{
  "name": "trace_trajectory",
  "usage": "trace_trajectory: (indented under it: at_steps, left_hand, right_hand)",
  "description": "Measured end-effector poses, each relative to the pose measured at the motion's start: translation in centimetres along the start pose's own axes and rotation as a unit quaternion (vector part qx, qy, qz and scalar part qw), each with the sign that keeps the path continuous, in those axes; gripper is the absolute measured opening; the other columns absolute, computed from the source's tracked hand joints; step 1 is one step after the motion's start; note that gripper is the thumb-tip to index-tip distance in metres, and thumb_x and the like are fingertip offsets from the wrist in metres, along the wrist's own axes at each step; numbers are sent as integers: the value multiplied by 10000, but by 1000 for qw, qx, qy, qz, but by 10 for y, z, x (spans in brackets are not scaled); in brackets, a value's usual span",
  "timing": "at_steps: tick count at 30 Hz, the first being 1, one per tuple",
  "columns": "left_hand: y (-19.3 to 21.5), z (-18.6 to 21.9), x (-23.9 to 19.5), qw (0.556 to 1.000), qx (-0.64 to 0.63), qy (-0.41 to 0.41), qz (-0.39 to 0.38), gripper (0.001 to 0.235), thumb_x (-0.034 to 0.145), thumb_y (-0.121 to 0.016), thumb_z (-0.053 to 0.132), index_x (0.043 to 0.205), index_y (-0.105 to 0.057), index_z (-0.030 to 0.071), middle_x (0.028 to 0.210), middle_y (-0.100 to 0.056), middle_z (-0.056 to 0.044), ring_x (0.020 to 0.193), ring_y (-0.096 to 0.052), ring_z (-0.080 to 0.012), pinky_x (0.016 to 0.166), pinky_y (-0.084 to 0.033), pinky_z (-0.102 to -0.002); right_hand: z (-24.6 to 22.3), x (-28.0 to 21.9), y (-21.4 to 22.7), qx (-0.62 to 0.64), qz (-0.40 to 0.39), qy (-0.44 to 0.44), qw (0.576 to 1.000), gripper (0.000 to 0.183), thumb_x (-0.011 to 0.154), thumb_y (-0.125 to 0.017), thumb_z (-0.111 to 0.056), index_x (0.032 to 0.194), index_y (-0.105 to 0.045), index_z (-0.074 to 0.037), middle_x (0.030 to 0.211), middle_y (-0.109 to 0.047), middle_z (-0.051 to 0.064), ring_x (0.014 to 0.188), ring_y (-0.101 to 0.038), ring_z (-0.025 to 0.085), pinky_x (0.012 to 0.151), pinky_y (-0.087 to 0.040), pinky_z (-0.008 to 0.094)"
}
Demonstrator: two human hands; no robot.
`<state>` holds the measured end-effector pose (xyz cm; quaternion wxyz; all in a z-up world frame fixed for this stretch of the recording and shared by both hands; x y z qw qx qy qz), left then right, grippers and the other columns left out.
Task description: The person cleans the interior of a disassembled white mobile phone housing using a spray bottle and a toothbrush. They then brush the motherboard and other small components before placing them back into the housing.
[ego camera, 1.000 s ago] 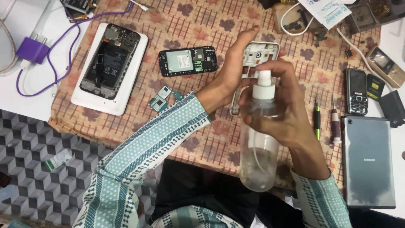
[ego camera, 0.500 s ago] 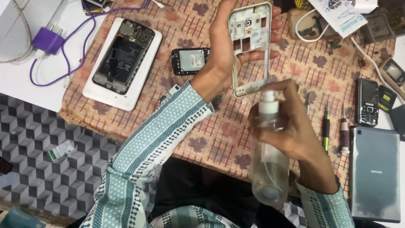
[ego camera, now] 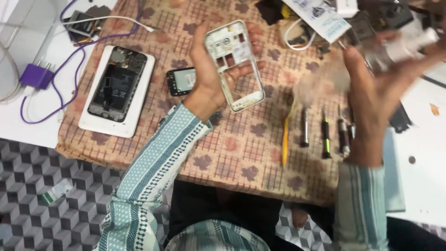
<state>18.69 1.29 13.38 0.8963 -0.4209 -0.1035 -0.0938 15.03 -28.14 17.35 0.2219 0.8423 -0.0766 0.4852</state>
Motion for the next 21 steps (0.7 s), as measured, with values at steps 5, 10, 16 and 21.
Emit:
trace_trajectory:
  at_steps: [5,10,16,21]
  left_hand:
    - [-4,-13,-44,993,-117,10,1,870,976,-340,717,1269,-625,-51,1031,-721,-208,906,-712,-285,795,-633,-518]
    - [5,-39,-91,973,-226,11,52,835,944,-389,678,1277,-602,-57,1028,-687,-175,893,-696,-285,786,-638,-534]
    - [19,-51,-105,968,-250,-17,16,744,974,-426,596,1329,-568,-42,1126,-644,-152,989,-660,-283,852,-611,-537]
    - [20,-49,-103,967,-255,-23,13,748,1000,-423,596,1346,-572,-50,1137,-652,-171,998,-665,-298,846,-601,-511]
  right_hand:
    - [93,17,-5,-85,1,52,995,978,984,-808,-30,1643,-101,-180,1431,-537,106,1311,-557,248,1171,-454,384]
    - [111,32,-2,-149,-68,-1,987,895,973,-860,-141,1603,-226,-96,1546,-517,177,1396,-526,306,1222,-446,424]
    - [-4,5,-3,-250,32,147,956,939,914,-891,-46,1511,-180,91,1506,-342,364,1394,-416,472,1181,-432,507]
    - [-68,-88,-27,-275,-33,-64,959,106,961,-767,-29,999,-671,-49,894,-716,99,780,-683,203,658,-566,344]
Point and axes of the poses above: each hand's wrist, its own x-axis towards the middle knuckle, its own y-axis out of the back of the hand, z = x × y, the point moved 3 cm from there along x, towards the middle knuckle
